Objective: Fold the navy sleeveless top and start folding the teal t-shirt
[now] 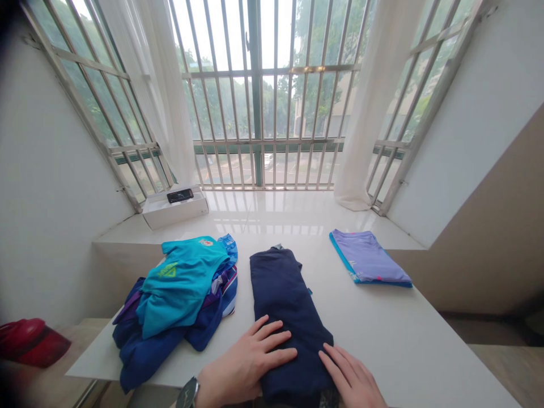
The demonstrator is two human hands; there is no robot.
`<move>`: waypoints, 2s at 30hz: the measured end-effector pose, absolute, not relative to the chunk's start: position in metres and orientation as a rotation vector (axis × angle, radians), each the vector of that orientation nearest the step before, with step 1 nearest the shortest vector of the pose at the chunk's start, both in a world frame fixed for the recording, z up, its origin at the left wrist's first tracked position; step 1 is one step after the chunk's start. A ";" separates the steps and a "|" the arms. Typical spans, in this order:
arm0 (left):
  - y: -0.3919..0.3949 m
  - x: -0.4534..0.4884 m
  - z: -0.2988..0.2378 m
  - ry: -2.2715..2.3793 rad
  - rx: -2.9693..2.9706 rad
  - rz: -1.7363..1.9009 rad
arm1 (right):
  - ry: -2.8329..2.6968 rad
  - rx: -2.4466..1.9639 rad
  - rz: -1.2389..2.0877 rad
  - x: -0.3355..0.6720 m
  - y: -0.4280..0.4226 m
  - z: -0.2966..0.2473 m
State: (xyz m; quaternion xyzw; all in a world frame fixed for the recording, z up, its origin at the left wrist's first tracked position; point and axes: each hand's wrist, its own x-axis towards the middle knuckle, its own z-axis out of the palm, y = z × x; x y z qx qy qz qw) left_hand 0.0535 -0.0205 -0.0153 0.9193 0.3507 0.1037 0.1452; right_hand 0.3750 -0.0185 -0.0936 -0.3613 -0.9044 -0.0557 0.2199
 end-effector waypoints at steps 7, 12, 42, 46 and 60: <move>-0.020 0.026 -0.016 1.153 2.509 0.308 | -2.394 -0.999 -0.177 0.345 -0.023 -0.106; -0.037 0.024 -0.006 1.168 2.475 0.174 | -2.373 -0.844 -0.146 0.343 -0.024 -0.099; 0.059 0.001 -0.007 1.340 2.556 0.145 | -2.245 -1.071 0.297 0.302 0.104 -0.055; 0.053 0.008 0.002 1.239 2.562 0.282 | -2.166 -1.050 0.378 0.306 0.105 -0.063; 0.081 0.065 -0.019 1.437 2.505 0.516 | -1.951 -1.320 0.360 0.303 0.094 -0.052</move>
